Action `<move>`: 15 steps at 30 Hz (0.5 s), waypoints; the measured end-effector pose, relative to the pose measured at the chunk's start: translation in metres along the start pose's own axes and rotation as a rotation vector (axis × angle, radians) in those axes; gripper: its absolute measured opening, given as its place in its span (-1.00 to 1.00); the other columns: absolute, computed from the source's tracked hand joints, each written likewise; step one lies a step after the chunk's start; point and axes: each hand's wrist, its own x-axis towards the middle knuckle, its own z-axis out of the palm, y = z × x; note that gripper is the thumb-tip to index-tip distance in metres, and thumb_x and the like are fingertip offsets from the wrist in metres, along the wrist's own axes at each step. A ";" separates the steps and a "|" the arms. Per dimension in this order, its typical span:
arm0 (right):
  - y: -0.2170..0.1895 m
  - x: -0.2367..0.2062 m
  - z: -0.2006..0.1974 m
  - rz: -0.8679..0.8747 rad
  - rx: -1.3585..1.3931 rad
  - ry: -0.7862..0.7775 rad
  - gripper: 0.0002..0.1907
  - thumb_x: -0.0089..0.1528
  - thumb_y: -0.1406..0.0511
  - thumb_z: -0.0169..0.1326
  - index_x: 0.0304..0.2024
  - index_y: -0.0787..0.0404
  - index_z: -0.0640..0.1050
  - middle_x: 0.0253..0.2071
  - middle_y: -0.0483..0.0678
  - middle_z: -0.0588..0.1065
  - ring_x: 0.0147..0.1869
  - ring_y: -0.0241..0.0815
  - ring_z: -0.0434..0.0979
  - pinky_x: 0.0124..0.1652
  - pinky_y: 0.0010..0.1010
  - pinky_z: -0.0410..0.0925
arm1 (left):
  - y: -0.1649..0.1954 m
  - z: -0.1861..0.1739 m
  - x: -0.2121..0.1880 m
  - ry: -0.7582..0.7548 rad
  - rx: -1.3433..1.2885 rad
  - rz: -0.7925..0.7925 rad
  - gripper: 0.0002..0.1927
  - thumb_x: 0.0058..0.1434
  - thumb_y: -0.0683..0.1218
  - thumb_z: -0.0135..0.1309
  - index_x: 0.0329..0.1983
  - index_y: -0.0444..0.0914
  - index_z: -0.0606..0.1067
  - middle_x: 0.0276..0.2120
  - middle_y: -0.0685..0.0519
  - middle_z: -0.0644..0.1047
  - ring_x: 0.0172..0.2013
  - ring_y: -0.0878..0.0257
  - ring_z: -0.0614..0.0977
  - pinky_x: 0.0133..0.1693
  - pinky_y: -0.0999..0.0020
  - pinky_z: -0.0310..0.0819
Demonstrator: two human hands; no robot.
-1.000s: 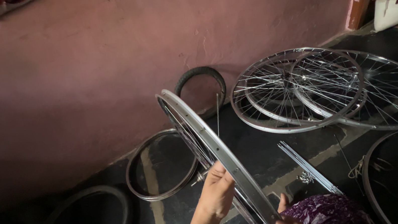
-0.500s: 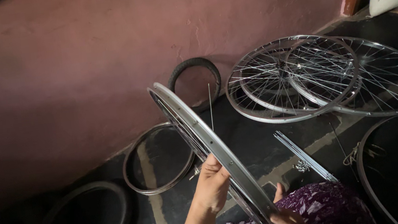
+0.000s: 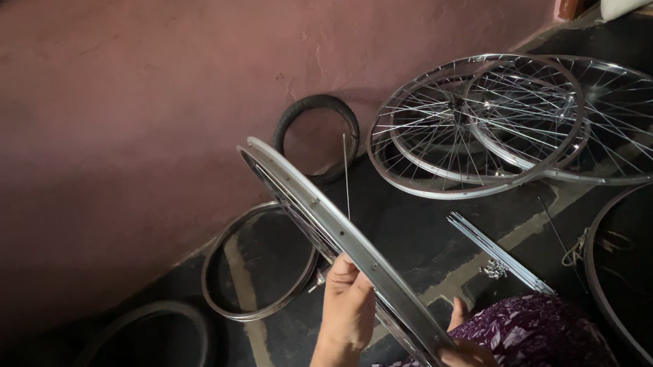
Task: The person inserts bicycle spokes into the hub and rim of a wheel, threading them through the rim holes and adjusting their position. They rotate the wheel to access different sections and continue adding spokes one by one.
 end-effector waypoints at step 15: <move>0.003 -0.006 -0.001 0.013 -0.001 -0.005 -0.75 0.46 0.20 -0.08 0.17 -0.13 0.48 0.22 -0.23 0.39 0.27 -0.24 0.54 0.49 0.51 0.05 | -0.011 0.016 -0.001 0.076 0.016 0.024 -0.81 0.41 -0.02 0.08 -0.18 -0.25 0.51 -0.38 0.17 0.51 -0.35 0.41 0.48 -0.26 0.45 0.39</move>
